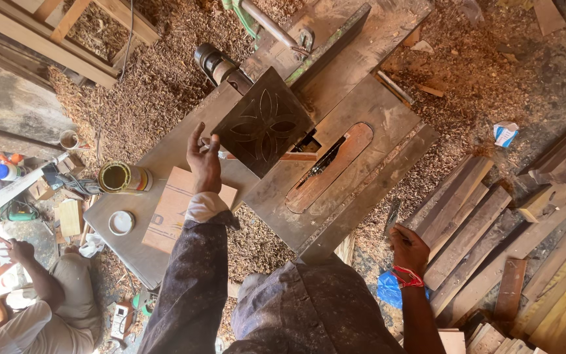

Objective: The person applies a finish to a wooden board by hand and using a tool, dipping it into a can of liquid and spreading it across the surface of the wood.

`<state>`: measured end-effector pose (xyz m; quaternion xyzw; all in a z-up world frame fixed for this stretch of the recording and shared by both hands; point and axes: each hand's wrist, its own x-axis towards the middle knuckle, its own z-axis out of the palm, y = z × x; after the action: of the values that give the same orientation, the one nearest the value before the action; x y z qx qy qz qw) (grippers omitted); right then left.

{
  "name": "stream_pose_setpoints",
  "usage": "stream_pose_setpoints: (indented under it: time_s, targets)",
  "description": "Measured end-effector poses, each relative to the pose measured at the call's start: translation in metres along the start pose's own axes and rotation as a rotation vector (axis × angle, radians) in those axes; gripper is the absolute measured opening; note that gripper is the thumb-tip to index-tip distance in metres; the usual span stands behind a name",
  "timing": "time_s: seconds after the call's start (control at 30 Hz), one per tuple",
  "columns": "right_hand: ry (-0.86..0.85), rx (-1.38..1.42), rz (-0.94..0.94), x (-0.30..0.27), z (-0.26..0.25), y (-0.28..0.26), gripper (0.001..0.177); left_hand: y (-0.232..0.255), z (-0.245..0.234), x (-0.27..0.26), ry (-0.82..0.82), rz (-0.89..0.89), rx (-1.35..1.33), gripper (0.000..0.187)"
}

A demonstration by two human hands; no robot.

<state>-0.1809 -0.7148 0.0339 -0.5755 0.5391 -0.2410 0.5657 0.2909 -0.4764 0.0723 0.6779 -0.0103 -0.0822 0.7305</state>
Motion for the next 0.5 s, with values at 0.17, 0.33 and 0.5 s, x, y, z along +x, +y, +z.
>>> stream_pose_setpoints:
  time_s: [0.17, 0.33, 0.5]
  targets:
    - [-0.024, -0.021, 0.009, -0.01, 0.006, -0.005, 0.026, 0.005, 0.0, 0.004, 0.029, -0.072, -0.318, 0.016]
    - [-0.08, 0.034, -0.026, -0.011, 0.016, -0.012, 0.026, 0.03, -0.025, -0.013, 0.134, -0.196, -0.485, 0.011]
    - [-0.18, -0.069, -0.033, -0.02, 0.042, -0.026, 0.027, 0.046, -0.107, -0.087, 0.201, -0.093, -0.309, 0.025]
